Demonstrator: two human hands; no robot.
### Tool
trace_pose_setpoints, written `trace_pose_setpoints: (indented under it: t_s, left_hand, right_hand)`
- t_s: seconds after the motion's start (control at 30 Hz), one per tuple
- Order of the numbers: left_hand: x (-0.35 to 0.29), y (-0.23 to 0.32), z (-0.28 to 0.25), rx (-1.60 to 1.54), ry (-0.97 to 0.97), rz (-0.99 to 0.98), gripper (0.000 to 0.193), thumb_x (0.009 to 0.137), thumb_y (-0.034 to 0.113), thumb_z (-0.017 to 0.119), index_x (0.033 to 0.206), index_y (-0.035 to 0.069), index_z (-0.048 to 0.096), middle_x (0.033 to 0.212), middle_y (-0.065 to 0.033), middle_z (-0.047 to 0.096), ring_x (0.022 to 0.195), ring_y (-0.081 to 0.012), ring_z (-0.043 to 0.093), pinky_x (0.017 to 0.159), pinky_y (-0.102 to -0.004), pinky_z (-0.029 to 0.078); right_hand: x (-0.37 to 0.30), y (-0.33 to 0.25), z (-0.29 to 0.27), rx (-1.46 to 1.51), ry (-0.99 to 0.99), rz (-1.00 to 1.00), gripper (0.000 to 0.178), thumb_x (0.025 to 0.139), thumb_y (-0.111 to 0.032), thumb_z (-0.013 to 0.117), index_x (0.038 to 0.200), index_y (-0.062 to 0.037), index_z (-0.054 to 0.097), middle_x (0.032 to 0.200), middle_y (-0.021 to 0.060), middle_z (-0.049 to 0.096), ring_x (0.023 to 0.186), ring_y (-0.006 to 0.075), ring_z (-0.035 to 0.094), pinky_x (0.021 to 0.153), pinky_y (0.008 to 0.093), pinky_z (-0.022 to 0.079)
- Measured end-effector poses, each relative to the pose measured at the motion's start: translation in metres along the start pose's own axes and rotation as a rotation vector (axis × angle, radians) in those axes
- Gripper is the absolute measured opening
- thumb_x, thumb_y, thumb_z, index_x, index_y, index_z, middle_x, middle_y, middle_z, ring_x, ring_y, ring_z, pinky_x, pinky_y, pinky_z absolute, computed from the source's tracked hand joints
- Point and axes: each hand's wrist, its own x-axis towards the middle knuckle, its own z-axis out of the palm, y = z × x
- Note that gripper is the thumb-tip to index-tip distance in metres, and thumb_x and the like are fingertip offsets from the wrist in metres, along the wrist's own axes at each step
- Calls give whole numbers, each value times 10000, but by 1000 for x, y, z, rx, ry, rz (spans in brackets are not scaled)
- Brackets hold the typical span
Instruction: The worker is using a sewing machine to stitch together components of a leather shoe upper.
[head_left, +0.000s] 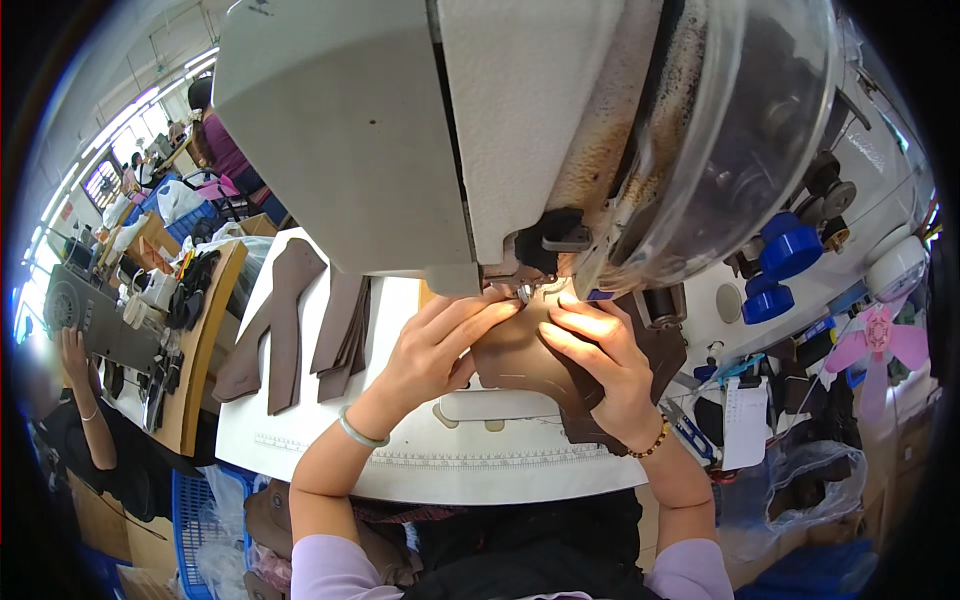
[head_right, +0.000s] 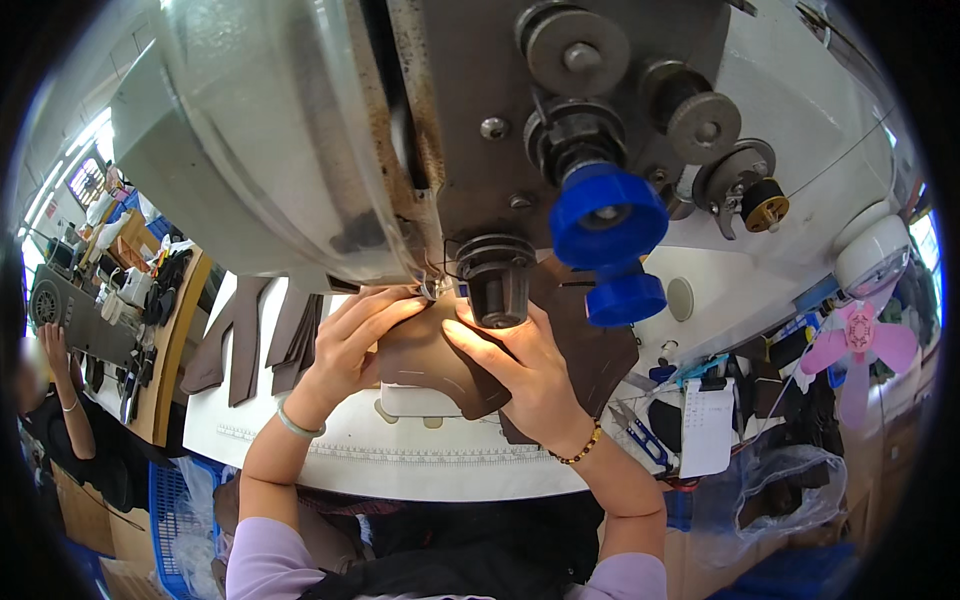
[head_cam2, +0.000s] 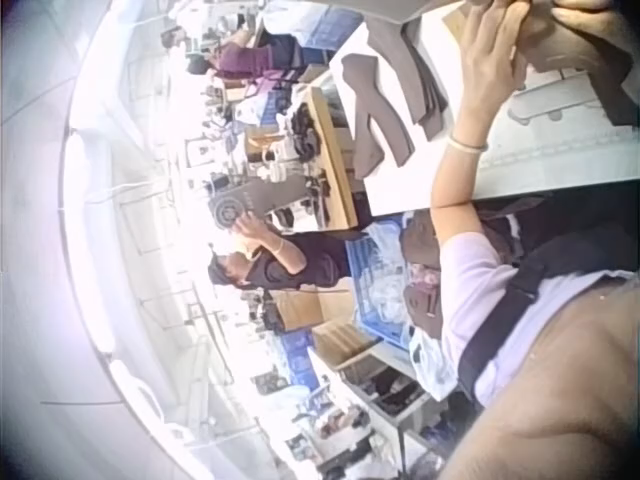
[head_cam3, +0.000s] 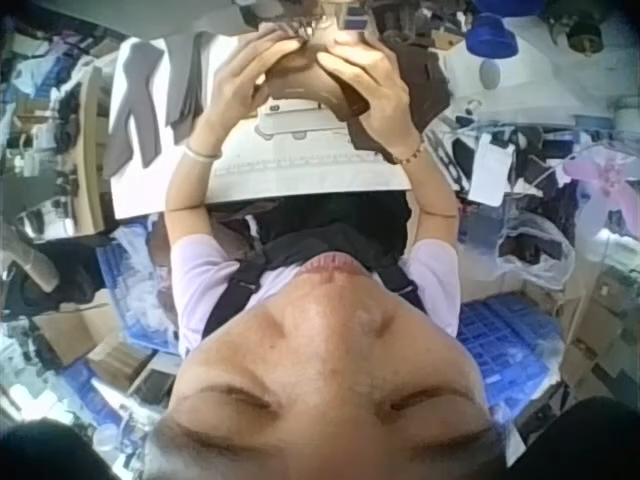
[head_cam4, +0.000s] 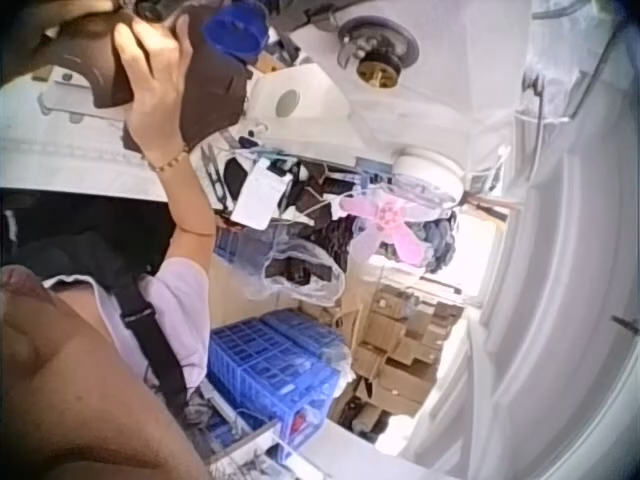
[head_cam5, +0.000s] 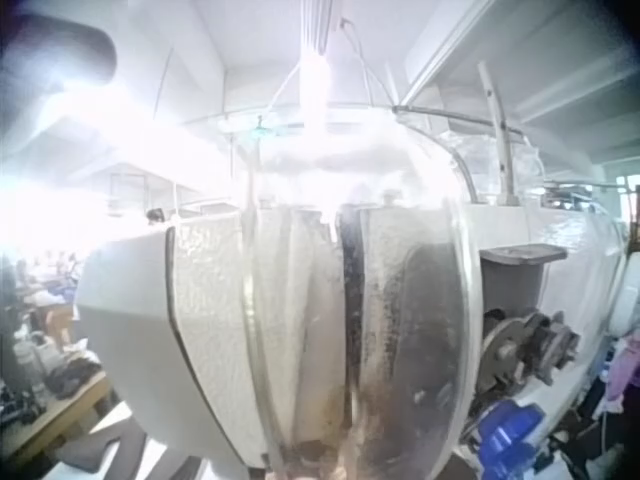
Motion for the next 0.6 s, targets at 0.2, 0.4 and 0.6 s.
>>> trace_pose_setpoints:
  t_s: [0.2, 0.4, 0.6]
  left_hand:
    - [1, -22, -8, -211, -51, -86, 555, 632, 11, 749, 1171, 90, 641, 1111, -78, 677, 1001, -263, 632, 870, -356, 502]
    - [7, -46, -14, -584, -253, -295, 433, 682, 125, 756, 1109, 86, 698, 1118, -68, 694, 1059, -250, 629, 961, -373, 457]
    - [2, -43, -14, -693, -300, -443, 422, 761, 145, 748, 1144, -14, 672, 1186, -111, 664, 1186, -234, 577, 1058, -353, 398]
  right_hand:
    - [4, 2, 1, 3, 28, 20, 331, 733, -57, 706, 1063, -50, 704, 1128, 95, 645, 1100, 271, 594, 995, 401, 433]
    - [-3, 5, 0, 12, 77, 30, 429, 638, -108, 795, 1058, -109, 710, 1038, 83, 611, 971, 268, 592, 900, 383, 478]
    - [-7, 5, -5, -279, 72, -159, 479, 599, -153, 668, 1072, -223, 694, 977, -36, 587, 899, 144, 545, 868, 399, 384]
